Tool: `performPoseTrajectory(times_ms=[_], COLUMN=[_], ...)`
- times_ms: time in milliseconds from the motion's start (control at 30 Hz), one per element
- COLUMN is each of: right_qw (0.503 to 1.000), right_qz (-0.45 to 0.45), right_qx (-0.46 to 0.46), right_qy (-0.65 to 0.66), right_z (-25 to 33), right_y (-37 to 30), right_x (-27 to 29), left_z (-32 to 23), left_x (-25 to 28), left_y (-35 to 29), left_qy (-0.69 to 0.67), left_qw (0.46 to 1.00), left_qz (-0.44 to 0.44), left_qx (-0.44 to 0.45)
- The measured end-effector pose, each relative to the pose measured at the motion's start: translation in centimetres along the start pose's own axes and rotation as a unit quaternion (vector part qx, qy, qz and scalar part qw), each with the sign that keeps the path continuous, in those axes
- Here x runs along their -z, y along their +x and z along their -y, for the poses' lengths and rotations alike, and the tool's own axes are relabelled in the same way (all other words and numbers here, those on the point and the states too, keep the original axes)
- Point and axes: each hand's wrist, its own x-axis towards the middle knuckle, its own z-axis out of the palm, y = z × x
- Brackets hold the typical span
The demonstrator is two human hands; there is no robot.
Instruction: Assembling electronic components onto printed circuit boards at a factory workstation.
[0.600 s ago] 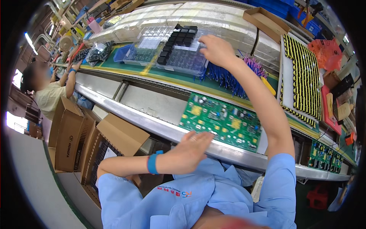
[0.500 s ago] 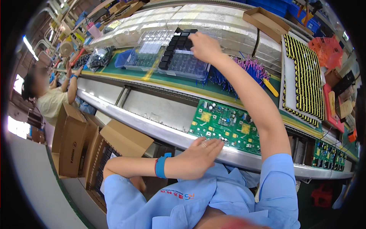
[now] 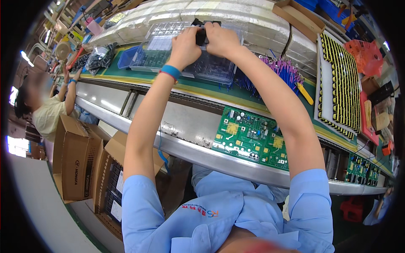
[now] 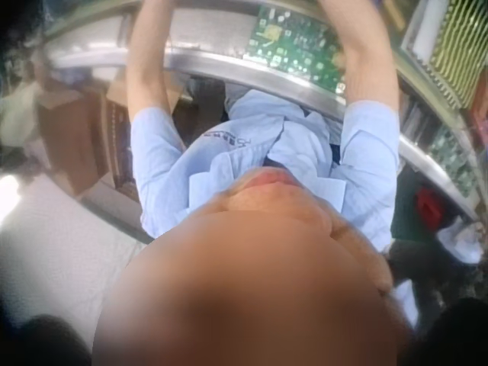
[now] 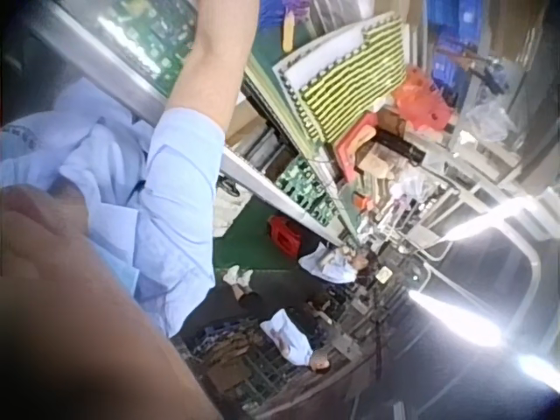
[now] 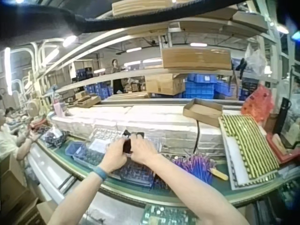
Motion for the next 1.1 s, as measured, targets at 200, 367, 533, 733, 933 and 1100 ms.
performPoseTrajectory(times_ms=[200, 367, 533, 733, 933, 1100], right_qw=[0.636, 0.632, 0.878, 0.945, 0.948, 0.961], right_qz=[0.064, 0.065, 0.073, 0.152, 0.199, 0.220], right_qx=[-0.191, -0.249, -0.205, -0.120, -0.112, -0.127], right_qy=[0.745, 0.731, 0.425, 0.264, 0.220, 0.107], right_z=[-2.7, -4.2, -2.2, 0.7, 2.1, 3.0], right_y=[-3.1, -14.7, -25.4, -30.8, -31.8, -32.0], right_x=[7.1, 14.2, 16.0, 16.9, 16.5, 16.3], left_z=[0.3, -3.4, -5.0, -8.0, -9.5, -12.4], left_x=[0.3, 1.0, 2.5, 4.6, 6.1, 6.3], left_y=[1.4, 2.6, 2.5, 1.6, -1.8, -6.8], left_qy=[0.225, 0.217, 0.155, 0.194, -0.374, -0.761], left_qw=[0.962, 0.959, 0.968, 0.964, 0.906, 0.516], left_qz=[0.051, 0.148, 0.189, 0.163, 0.044, 0.219], left_qx=[-0.143, -0.103, -0.061, -0.083, 0.194, 0.328])
